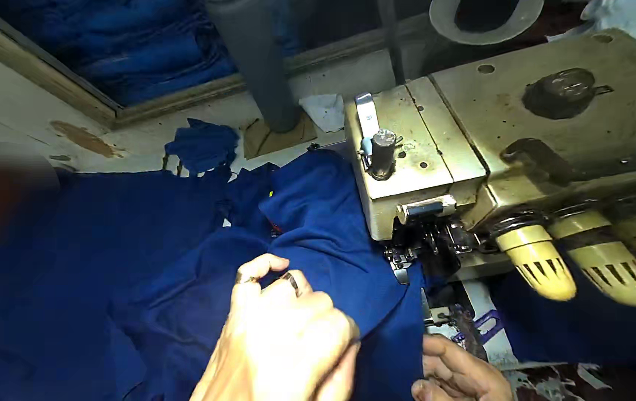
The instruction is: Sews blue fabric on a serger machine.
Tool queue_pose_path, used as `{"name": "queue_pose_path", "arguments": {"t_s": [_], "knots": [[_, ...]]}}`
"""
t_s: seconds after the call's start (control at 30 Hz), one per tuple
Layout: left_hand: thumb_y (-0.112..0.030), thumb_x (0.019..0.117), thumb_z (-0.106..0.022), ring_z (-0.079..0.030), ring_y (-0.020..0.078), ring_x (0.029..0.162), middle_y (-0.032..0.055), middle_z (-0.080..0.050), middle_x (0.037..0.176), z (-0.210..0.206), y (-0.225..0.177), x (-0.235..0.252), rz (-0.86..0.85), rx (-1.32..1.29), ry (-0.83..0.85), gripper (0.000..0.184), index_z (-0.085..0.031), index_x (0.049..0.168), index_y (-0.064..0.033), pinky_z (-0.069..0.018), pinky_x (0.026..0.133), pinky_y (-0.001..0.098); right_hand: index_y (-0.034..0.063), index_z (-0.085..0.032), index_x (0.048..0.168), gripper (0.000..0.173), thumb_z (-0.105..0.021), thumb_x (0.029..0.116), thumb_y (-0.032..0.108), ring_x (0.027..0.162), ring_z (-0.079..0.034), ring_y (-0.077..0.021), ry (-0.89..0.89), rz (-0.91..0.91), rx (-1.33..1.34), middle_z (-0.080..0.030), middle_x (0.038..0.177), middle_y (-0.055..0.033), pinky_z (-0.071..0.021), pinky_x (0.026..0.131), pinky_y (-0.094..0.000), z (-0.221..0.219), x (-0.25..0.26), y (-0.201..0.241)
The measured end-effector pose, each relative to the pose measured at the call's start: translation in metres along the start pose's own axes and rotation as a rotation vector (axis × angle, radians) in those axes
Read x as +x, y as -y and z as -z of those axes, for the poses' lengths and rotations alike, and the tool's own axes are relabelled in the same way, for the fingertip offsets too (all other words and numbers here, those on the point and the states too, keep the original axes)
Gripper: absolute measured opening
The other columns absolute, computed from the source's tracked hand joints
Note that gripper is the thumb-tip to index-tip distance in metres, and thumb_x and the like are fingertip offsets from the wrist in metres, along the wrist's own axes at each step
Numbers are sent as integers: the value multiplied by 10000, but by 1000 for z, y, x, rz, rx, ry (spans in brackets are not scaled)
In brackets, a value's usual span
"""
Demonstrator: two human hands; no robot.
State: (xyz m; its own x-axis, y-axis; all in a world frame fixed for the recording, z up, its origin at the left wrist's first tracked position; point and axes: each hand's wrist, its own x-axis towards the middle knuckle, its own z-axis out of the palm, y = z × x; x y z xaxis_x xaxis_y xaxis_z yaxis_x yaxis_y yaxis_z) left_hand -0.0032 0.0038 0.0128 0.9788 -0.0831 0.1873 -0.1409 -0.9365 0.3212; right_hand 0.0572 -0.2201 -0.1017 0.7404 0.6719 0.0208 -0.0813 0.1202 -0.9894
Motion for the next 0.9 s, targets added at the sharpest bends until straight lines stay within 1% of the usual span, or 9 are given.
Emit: {"name": "queue_pose_path", "arguments": {"t_s": [0.07,0.13,0.2,0.3,0.43,0.57,0.63,0.77,0.9], "knots": [[-160,984,-577,-615,273,837,83,-635,736,1,-14,1,-12,-2,20,209,-701,825,-106,-309,1025,524,-89,-677,967,107,-660,905,-3,683,-613,66,-19,12,-43,-704,745,22,-514,663,-140,0,0,3],[-122,957,-578,-588,279,807,72,-614,710,-9,-27,4,-24,28,11,200,-683,787,-117,-308,985,494,-81,-679,856,71,-651,882,-21,657,-571,79,-27,40,-41,-671,700,12,-478,640,-122,2,-1,2],[-98,951,-569,-574,265,778,57,-605,692,-20,-37,8,-24,49,8,216,-667,761,-128,-307,971,466,-75,-687,854,73,-653,882,-17,725,-635,67,-18,66,-16,-722,768,-11,-527,695,-137,6,0,2],[-86,936,-574,-561,246,749,43,-587,673,-33,-42,17,-20,100,-12,225,-653,729,-129,-310,963,448,-55,-676,852,67,-645,889,-7,725,-629,64,-38,80,-26,-714,767,-3,-517,687,-135,8,2,4],[-117,897,-634,-588,220,727,31,-614,690,-45,-31,33,4,136,-123,140,-691,769,-131,-359,906,445,-32,-657,801,86,-646,884,-15,612,-558,85,-101,126,-97,-651,659,27,-467,591,-105,4,22,11],[-159,913,-658,-585,179,711,10,-649,687,-51,-20,34,66,65,-179,131,-742,815,-133,-344,897,416,-29,-603,706,192,-651,889,3,536,-435,86,-121,166,-174,-533,560,24,-364,532,-88,1,33,15],[-147,932,-654,-597,188,720,25,-667,695,-44,-22,24,141,-7,-134,131,-757,858,-117,-350,921,422,-45,-610,729,194,-645,911,11,563,-462,82,-75,141,-161,-560,586,6,-378,555,-94,6,31,17],[-114,945,-646,-575,215,751,77,-650,698,-35,-21,0,170,-166,-124,151,-753,846,-73,-318,969,434,-27,-695,903,49,-669,922,10,802,-659,78,-24,88,-81,-744,832,28,-545,748,-134,13,21,19],[-133,966,-601,-574,224,788,93,-645,707,-32,-28,-8,122,-205,-153,205,-716,808,-70,-290,980,420,36,-746,1037,133,-691,917,22,924,-694,59,-26,74,-14,-779,982,78,-583,844,-178,12,15,18]]}}
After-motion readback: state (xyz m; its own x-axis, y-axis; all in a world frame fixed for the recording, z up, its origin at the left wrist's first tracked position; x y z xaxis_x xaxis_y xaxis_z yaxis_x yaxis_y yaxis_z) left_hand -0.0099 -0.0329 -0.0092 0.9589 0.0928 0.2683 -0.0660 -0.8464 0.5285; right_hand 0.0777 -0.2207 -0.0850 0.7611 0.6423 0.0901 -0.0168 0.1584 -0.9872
